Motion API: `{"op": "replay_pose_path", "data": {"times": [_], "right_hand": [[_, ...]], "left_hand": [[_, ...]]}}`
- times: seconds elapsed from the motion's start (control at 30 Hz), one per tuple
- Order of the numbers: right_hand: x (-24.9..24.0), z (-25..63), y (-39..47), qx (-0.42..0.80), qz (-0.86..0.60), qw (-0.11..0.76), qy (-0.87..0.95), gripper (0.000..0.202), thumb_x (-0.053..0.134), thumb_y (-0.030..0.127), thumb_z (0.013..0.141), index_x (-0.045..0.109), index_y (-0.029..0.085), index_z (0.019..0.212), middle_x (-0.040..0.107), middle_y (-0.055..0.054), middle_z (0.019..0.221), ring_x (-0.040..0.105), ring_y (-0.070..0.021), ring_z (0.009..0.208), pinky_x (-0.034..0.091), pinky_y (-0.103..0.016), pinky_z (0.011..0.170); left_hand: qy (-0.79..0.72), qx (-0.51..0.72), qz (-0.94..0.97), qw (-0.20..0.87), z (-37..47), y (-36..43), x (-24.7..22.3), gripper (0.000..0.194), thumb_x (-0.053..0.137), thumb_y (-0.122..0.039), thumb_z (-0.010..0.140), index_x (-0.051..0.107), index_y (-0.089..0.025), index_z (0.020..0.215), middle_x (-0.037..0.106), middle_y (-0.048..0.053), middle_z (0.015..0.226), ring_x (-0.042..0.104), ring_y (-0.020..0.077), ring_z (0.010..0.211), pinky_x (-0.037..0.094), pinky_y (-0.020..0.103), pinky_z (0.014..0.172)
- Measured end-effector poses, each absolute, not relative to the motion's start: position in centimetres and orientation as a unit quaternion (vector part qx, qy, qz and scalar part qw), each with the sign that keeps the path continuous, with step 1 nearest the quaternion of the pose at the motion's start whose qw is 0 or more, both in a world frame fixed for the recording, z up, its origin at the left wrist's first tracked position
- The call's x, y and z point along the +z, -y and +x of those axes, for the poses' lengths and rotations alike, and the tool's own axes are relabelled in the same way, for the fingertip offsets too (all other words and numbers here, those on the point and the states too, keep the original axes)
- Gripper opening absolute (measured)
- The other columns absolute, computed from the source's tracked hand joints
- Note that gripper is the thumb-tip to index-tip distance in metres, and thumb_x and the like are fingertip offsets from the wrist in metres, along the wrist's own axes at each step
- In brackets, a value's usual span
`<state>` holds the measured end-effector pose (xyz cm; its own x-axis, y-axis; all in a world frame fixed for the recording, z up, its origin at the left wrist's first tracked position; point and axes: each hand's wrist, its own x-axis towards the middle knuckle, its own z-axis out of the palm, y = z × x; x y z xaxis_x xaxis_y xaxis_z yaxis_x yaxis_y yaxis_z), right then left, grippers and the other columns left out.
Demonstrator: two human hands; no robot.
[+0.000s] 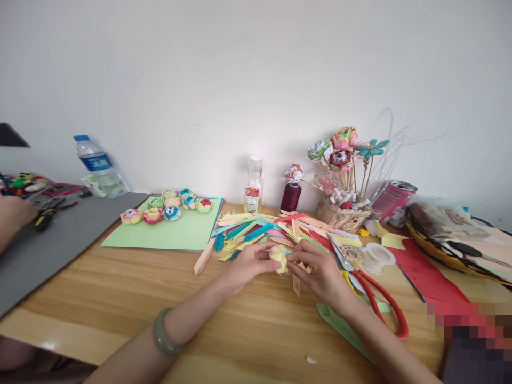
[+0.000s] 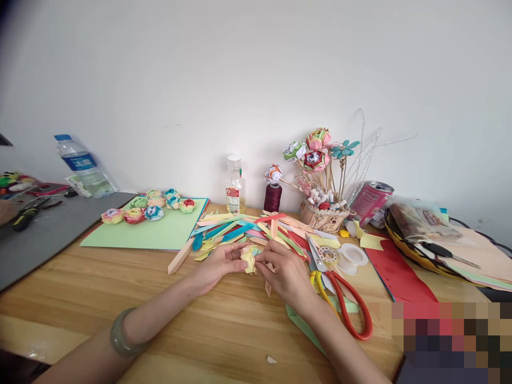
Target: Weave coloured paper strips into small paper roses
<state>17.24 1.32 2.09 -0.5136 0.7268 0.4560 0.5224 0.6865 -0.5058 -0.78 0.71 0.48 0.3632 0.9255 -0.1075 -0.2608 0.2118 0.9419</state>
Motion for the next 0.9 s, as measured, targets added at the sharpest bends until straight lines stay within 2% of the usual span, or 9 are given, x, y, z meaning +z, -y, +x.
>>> {"op": "replay_pose_path", "data": {"times": [0.27, 0.53, 0.9], "right_hand": [[1.94, 17.41, -1.4, 0.154, -0.365, 0.327, 0.858, 0.013, 0.052, 0.017, 0.083, 0.061, 0.018, 0.074, 0.055, -0.003, 0.073, 0.054, -0.0143, 0.066, 0.042, -0.024, 0.058], [2.12, 17.47, -1.39, 0.072, -0.337, 0.306, 0.887, 0.021, 0.042, 0.018, 0.089, 0.061, 0.017, 0.081, 0.053, -0.005, 0.073, 0.05, -0.0144, 0.065, 0.04, -0.025, 0.057], [2.25, 17.25, -1.35, 0.103, -0.343, 0.339, 0.87, 0.018, 0.05, 0.021, 0.083, 0.06, 0.017, 0.068, 0.055, -0.004, 0.068, 0.053, -0.0133, 0.06, 0.042, -0.024, 0.053]], "left_hand": [[-0.369, 0.425, 0.453, 0.692, -0.83, -0.7, 0.39, 0.047, 0.076, -0.025, 0.057, 0.063, -0.018, 0.102, 0.067, 0.005, 0.095, 0.058, 0.0182, 0.091, 0.042, 0.032, 0.083], [-0.358, 0.44, 0.442, 0.695, -0.76, -0.8, 0.4, 0.048, 0.077, -0.028, 0.057, 0.063, -0.017, 0.101, 0.067, 0.006, 0.096, 0.058, 0.019, 0.09, 0.042, 0.033, 0.083], [-0.379, 0.422, 0.425, 0.706, -0.79, -0.65, 0.27, 0.052, 0.079, -0.023, 0.054, 0.062, -0.018, 0.102, 0.067, 0.006, 0.094, 0.058, 0.0197, 0.095, 0.042, 0.033, 0.085]]}}
